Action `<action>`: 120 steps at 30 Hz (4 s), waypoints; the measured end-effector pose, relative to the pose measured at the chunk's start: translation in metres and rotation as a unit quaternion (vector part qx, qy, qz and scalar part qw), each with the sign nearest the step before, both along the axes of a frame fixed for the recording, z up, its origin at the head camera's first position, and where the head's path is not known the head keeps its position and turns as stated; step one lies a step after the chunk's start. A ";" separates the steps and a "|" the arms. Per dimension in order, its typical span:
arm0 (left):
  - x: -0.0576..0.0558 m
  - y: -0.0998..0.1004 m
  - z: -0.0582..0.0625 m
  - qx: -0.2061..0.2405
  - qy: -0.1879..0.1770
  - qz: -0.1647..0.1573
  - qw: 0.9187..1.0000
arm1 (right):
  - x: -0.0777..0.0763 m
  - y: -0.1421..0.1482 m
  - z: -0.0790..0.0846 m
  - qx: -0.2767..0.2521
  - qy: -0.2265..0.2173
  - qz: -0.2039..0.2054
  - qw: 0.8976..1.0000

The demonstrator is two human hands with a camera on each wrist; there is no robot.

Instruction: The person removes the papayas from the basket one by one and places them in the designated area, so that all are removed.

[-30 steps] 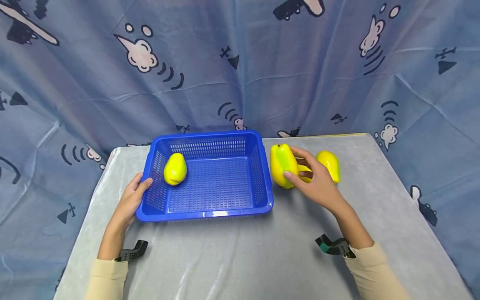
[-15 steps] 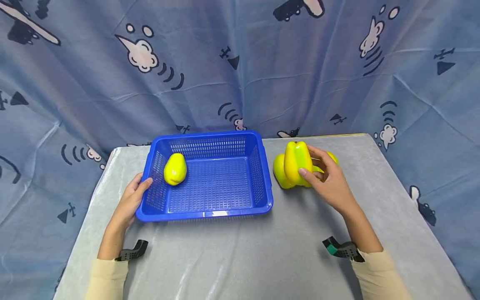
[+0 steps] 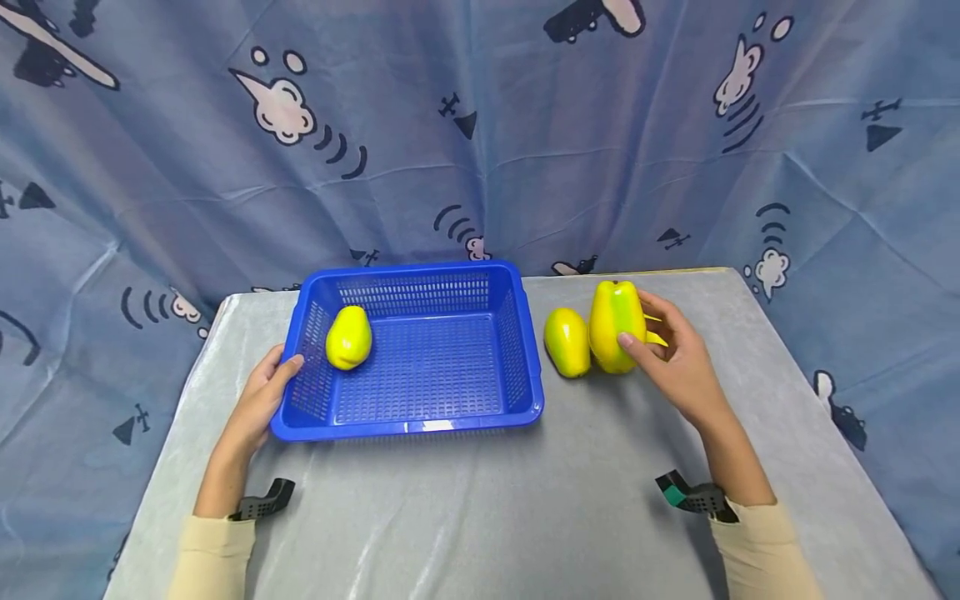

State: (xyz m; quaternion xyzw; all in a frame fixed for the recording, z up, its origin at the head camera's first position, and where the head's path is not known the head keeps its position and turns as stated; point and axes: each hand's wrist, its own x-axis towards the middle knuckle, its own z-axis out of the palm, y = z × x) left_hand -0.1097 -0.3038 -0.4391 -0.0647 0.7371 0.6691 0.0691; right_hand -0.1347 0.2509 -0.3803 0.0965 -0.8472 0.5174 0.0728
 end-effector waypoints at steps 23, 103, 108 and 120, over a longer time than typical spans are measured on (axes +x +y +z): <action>-0.006 0.004 -0.002 0.008 -0.004 -0.009 1.000 | -0.002 0.034 -0.015 -0.007 -0.008 -0.082 0.997; -0.001 0.001 0.001 -0.011 -0.003 0.002 1.000 | -0.025 0.116 -0.077 0.120 -0.119 -0.185 0.968; -0.001 0.000 0.001 -0.013 -0.010 0.003 1.000 | -0.025 0.118 -0.077 0.128 -0.122 -0.180 0.968; 0.001 0.001 0.000 -0.008 0.002 0.004 1.000 | -0.026 0.121 -0.073 0.148 -0.119 -0.159 0.969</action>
